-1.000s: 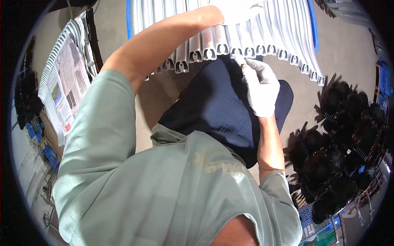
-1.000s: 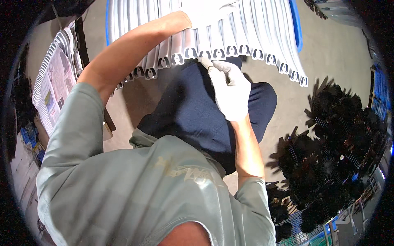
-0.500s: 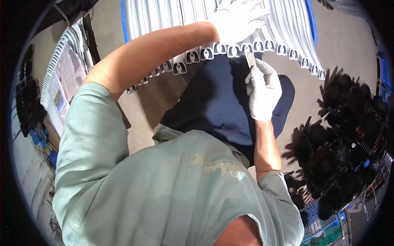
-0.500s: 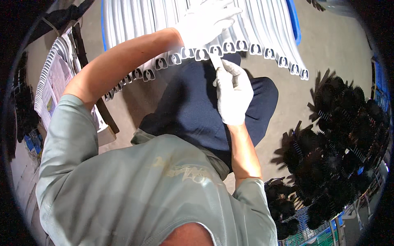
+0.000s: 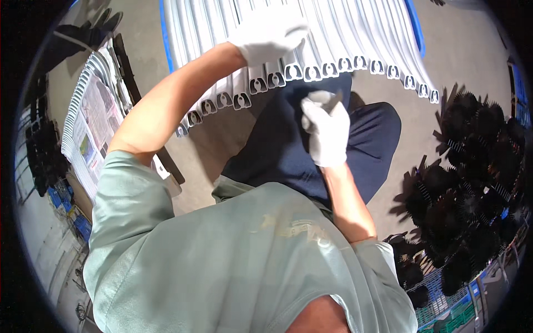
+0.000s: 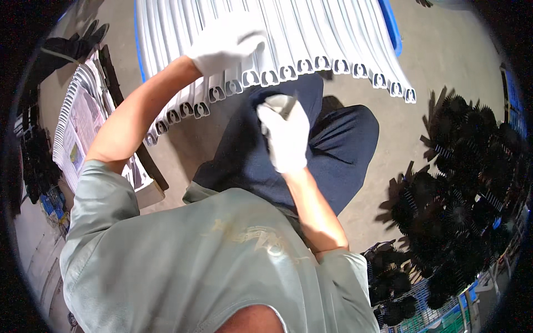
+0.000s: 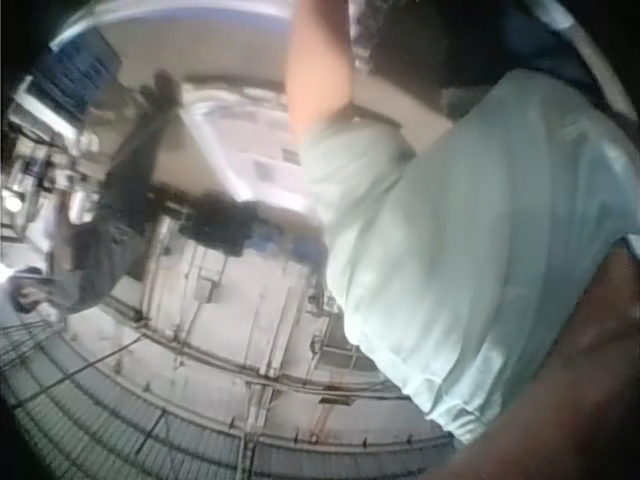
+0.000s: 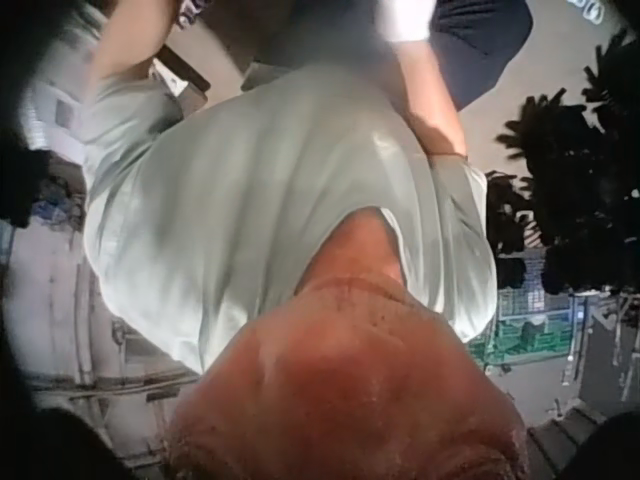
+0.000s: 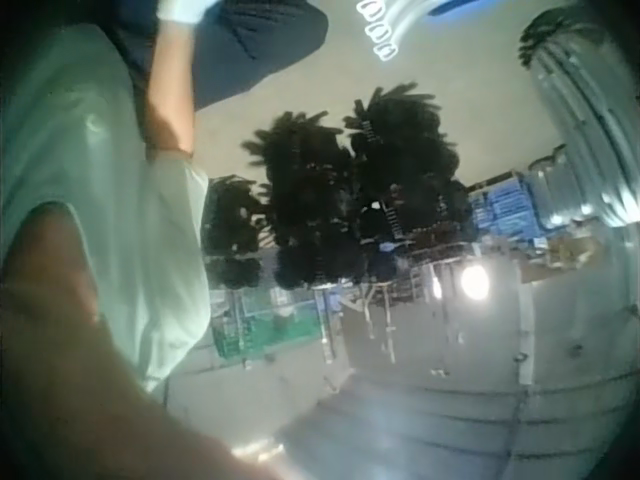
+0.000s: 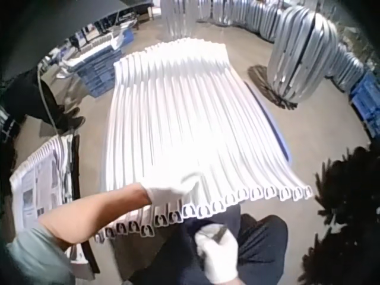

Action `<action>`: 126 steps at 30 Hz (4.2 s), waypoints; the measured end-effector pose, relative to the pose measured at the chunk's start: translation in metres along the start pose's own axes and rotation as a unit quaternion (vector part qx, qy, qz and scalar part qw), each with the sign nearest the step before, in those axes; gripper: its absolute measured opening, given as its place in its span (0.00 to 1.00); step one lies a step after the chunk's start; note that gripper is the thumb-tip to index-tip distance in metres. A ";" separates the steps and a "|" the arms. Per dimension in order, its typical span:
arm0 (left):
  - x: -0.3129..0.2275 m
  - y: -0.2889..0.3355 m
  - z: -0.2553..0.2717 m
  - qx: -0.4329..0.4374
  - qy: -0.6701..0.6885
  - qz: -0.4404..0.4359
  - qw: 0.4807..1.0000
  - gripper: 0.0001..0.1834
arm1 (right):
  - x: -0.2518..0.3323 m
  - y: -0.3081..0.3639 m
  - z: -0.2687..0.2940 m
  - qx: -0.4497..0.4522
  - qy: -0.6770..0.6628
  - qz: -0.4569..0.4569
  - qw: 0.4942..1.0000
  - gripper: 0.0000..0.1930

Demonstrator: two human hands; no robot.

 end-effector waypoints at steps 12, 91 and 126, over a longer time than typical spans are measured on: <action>-0.022 0.062 0.033 -0.120 0.173 -0.117 0.971 0.21 | -0.014 -0.012 -0.019 -0.123 0.161 0.059 0.978 0.12; 0.007 -0.029 -0.011 -0.118 0.076 -0.093 0.986 0.31 | 0.039 -0.022 -0.015 0.221 0.350 0.010 0.910 0.07; -0.018 -0.025 -0.046 -0.601 -0.228 -0.120 0.757 0.48 | 0.002 -0.009 -0.034 0.020 0.182 0.021 0.983 0.09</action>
Point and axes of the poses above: each hand's wrist, its own y-axis away from the middle knuckle, its own z-axis out of the back of the hand, x = y × z, the point moved 10 cm from there along -y, towards the middle knuckle, and after that the axes turned 15 degrees about z, right-handed, at the moved point
